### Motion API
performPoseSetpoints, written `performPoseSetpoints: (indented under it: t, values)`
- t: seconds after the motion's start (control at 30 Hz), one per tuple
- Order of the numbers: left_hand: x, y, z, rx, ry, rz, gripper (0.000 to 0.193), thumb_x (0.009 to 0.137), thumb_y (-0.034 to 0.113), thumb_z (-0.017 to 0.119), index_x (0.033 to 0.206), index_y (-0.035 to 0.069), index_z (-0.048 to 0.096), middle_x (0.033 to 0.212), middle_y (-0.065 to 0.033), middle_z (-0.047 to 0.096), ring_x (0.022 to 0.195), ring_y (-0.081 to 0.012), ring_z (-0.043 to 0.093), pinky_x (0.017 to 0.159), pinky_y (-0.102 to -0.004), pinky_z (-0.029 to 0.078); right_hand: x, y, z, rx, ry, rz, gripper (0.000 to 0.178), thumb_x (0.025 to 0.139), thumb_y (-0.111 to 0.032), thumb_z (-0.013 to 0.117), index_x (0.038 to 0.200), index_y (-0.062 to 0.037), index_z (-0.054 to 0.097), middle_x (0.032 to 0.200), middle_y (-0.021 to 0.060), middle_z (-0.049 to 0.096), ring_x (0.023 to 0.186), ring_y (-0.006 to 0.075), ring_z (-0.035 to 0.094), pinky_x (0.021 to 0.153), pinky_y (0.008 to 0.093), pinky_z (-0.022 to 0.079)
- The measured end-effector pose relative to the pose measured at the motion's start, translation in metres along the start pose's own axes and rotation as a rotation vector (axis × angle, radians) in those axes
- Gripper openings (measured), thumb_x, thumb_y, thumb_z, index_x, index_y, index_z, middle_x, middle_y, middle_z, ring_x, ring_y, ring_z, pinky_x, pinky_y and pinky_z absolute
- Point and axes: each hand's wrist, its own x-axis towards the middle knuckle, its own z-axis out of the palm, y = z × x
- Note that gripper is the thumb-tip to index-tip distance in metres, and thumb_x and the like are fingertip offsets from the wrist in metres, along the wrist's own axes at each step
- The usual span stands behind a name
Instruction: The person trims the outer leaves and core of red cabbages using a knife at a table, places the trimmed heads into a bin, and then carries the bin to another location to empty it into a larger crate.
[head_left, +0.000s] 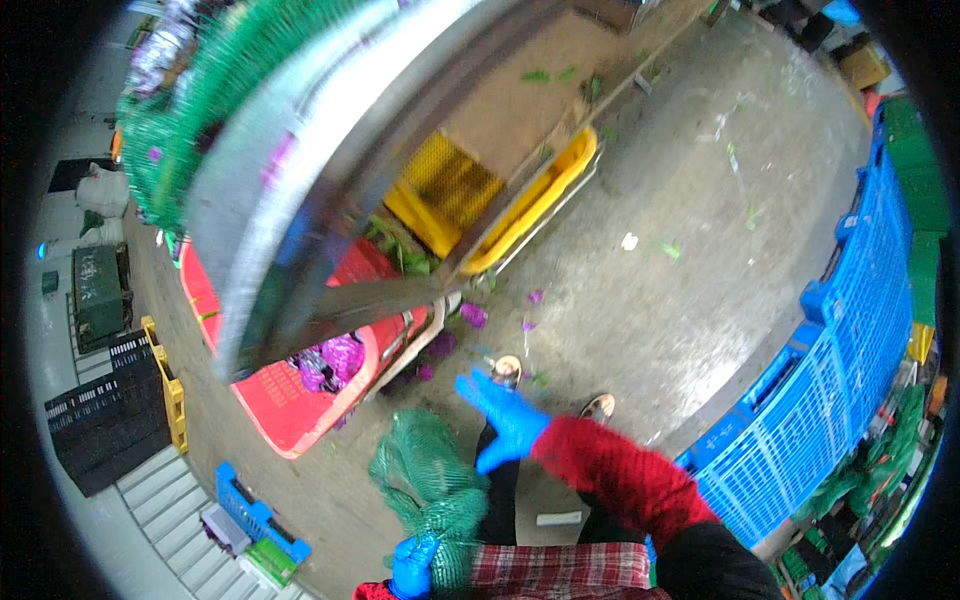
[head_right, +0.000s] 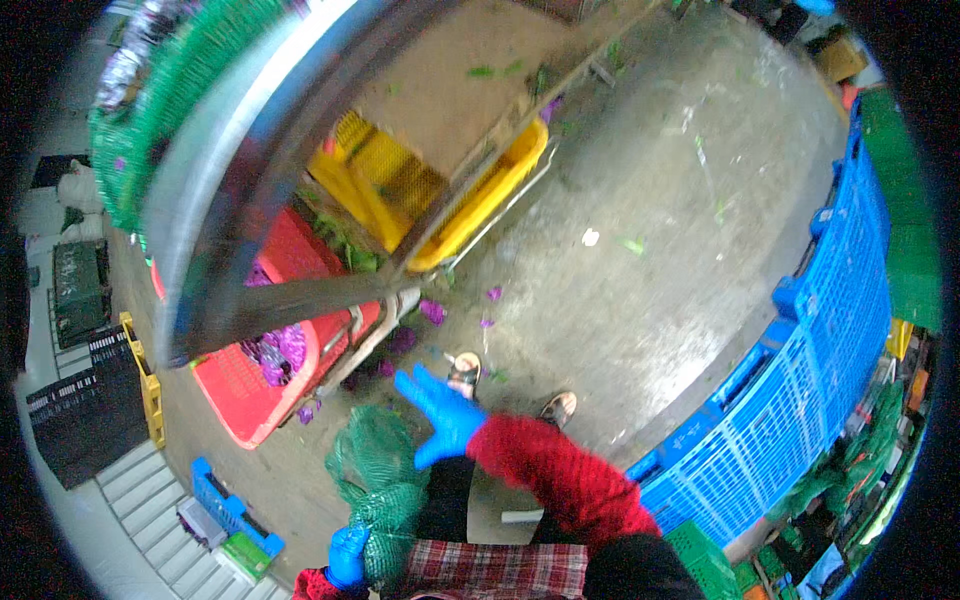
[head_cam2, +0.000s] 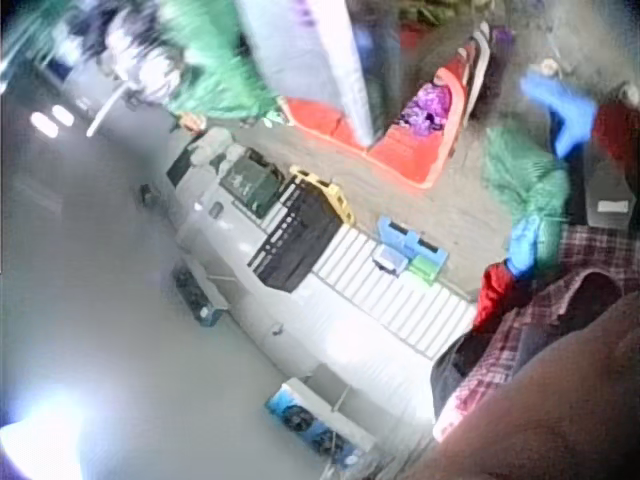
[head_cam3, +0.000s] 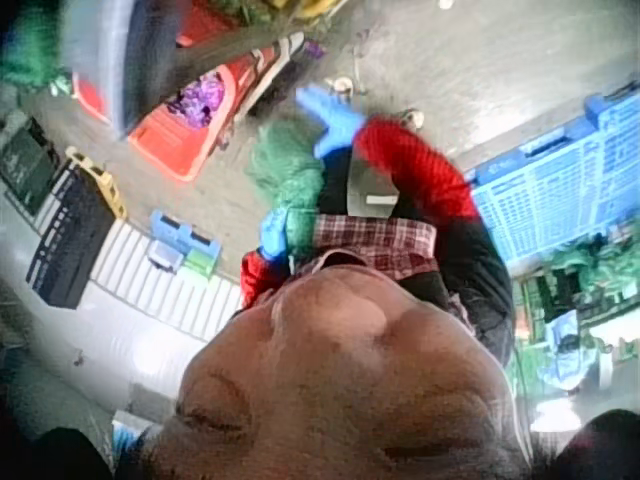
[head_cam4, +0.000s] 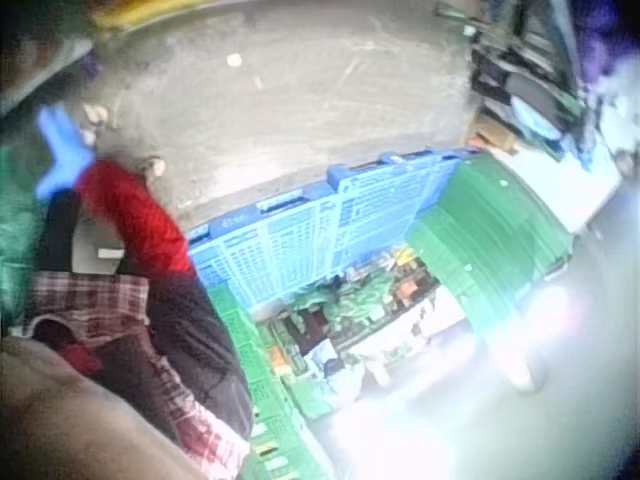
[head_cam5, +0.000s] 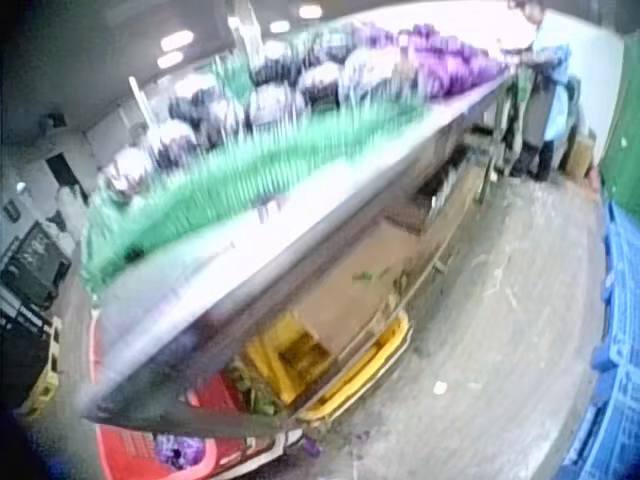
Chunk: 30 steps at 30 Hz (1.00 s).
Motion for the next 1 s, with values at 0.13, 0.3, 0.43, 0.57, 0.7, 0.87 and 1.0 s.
performPoseSetpoints:
  t: [0.13,0.3,0.43,0.57,0.7,0.87,1.0]
  values:
    - [-0.025,0.116,0.058,0.540,-0.166,0.642,0.073,0.083,0.024,0.065,0.146,0.007,0.031,0.117,-0.0123,0.063,0.093,-0.0243,0.065,0.076,-0.0362,0.053,-0.061,-0.011,0.085,-0.402,0.075,-0.326,0.068,0.080,-0.021,0.070,0.141,-0.0129,0.042,0.144,0.0244,0.038,0.131,0.0390,0.040,0.108,0.0458,0.035]
    - [-0.125,0.267,0.117,0.038,0.290,0.752,0.053,0.083,0.029,0.070,0.121,-0.004,0.056,0.107,-0.0145,0.065,0.099,-0.0276,0.061,0.093,-0.0406,0.048,-0.095,-0.172,-0.010,-0.007,-0.188,-0.003,0.054,0.085,-0.020,0.065,0.135,-0.0083,0.048,0.137,0.0207,0.047,0.125,0.0322,0.046,0.107,0.0417,0.036]
    - [-0.143,0.279,0.150,0.320,0.192,0.982,0.065,0.076,0.037,0.074,0.127,0.003,0.053,0.118,-0.0157,0.060,0.111,-0.0329,0.055,0.100,-0.0441,0.041,-0.125,-0.264,-0.083,0.007,-0.176,-0.123,0.044,0.089,-0.020,0.061,0.130,-0.0046,0.054,0.132,0.0177,0.053,0.120,0.0268,0.051,0.106,0.0383,0.037]
    - [-0.125,0.255,0.121,0.688,0.328,1.128,0.059,0.082,0.033,0.068,0.130,0.005,0.051,0.128,-0.0116,0.054,0.112,-0.0281,0.054,0.094,-0.0437,0.043,-0.151,-0.405,-0.190,-0.010,-0.423,-0.227,0.035,0.093,-0.022,0.058,0.121,-0.0007,0.062,0.123,0.0150,0.062,0.115,0.0234,0.056,0.104,0.0360,0.039]
    - [-0.131,0.330,0.124,0.165,-0.033,1.055,0.050,0.098,0.029,0.046,0.141,0.006,0.039,0.138,-0.0135,0.047,0.124,-0.0278,0.047,0.108,-0.0416,0.037,-0.172,-0.430,-0.327,0.565,-0.002,-0.280,0.033,0.091,-0.023,0.058,0.104,0.0059,0.067,0.097,0.0196,0.069,0.092,0.0280,0.066,0.085,0.0401,0.053]
    - [-0.120,0.427,0.094,-0.827,-0.156,0.967,0.036,0.096,0.019,0.047,0.128,0.002,0.049,0.126,-0.0123,0.056,0.110,-0.0272,0.055,0.100,-0.0391,0.042,-0.144,-0.425,-0.296,0.605,0.123,-0.097,0.031,0.085,-0.018,0.064,0.110,0.0000,0.064,0.100,0.0166,0.068,0.093,0.0287,0.065,0.083,0.0401,0.052]
    - [-0.019,0.513,0.066,-0.805,0.553,1.335,0.030,0.086,0.009,0.063,0.114,-0.001,0.062,0.116,-0.0134,0.064,0.101,-0.0279,0.061,0.091,-0.0387,0.047,-0.152,-0.428,-0.315,0.338,0.105,0.032,0.036,0.081,-0.014,0.068,0.115,-0.0047,0.061,0.103,0.0142,0.067,0.093,0.0292,0.065,0.082,0.0401,0.051]
